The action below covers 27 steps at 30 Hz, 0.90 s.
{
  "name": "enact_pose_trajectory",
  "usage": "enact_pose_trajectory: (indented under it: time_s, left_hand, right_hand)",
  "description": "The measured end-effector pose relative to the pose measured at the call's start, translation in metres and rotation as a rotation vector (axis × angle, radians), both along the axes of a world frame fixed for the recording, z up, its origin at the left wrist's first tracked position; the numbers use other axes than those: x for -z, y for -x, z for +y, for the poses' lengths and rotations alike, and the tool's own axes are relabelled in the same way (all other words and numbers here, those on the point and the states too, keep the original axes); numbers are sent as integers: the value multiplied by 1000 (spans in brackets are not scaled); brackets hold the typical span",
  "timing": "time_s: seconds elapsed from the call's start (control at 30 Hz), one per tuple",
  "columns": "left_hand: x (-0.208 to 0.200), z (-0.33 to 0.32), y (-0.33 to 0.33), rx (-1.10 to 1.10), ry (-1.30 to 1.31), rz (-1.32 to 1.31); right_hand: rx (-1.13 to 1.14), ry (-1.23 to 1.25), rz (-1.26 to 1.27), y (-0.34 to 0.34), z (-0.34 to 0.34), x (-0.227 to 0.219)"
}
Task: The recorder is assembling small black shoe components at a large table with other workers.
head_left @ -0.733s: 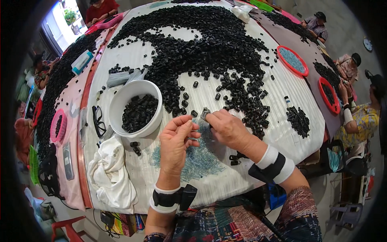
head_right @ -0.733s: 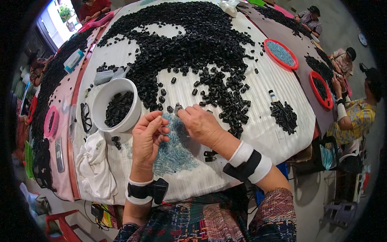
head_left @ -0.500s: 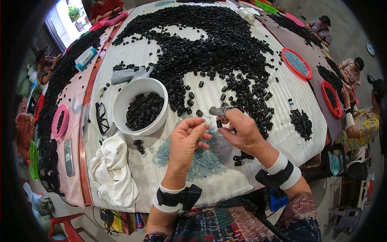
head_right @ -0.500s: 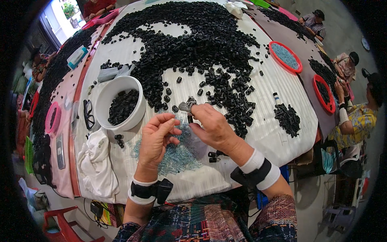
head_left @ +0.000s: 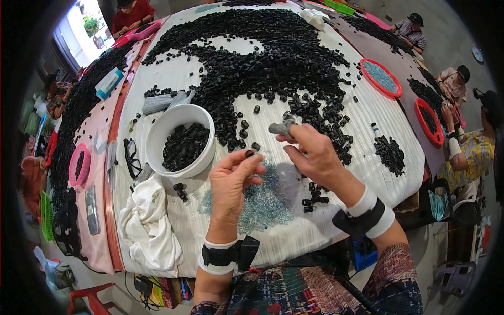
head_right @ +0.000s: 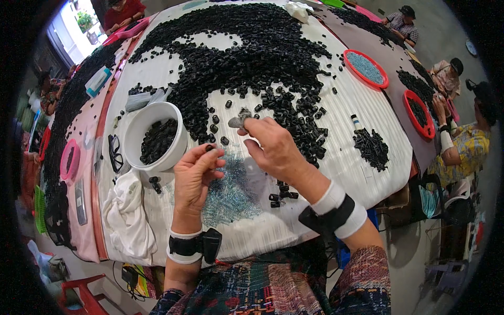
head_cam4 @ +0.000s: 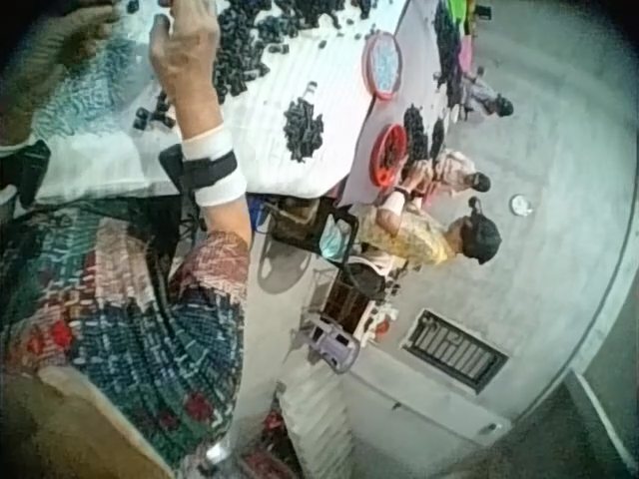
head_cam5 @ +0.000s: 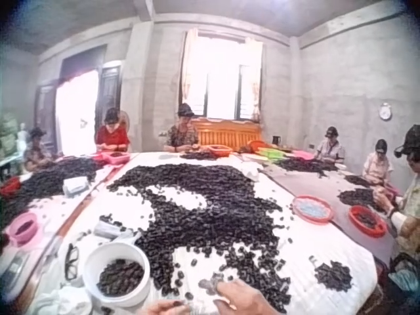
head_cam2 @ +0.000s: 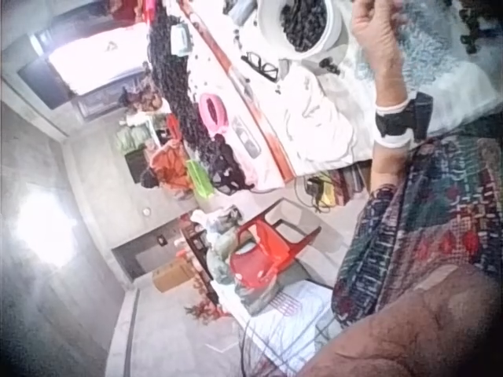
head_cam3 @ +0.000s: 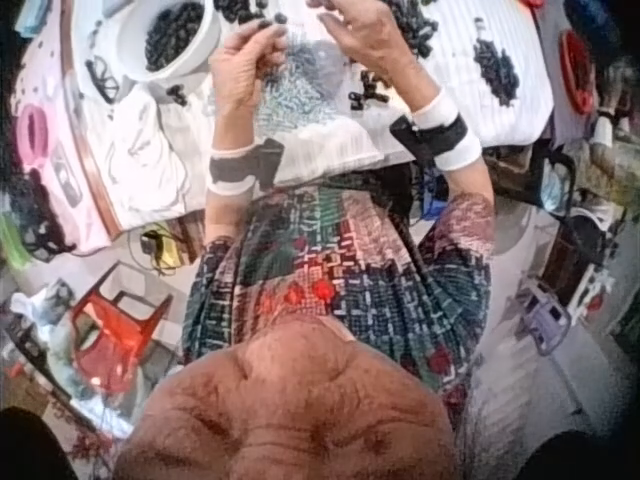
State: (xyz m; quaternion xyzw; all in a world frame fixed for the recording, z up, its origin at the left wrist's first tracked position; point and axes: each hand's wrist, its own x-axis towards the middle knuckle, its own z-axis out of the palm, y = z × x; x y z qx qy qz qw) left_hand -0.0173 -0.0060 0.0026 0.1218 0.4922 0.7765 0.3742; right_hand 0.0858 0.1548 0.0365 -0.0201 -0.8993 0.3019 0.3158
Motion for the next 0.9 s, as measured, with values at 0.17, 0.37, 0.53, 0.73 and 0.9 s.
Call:
enact_pose_trajectory:
  time_s: [0.17,0.37,0.53,0.73,0.9]
  left_hand:
    - [-1,-2,3,-140,-27,109]
    - [-2,-3,0,-89,37,147]
    - [-1,1,-6,-2,77,165]
    - [-1,-2,-10,104,116,205]
    - [-5,0,-16,150,79,211]
  right_hand:
    - [20,-167,-151,24,6,25]
    - [43,-262,-308,42,-1,51]
    - [67,-57,-149,26,8,40]
    - [-96,564,-49,11,-21,-10]
    - [-136,599,-54,5,-23,0]
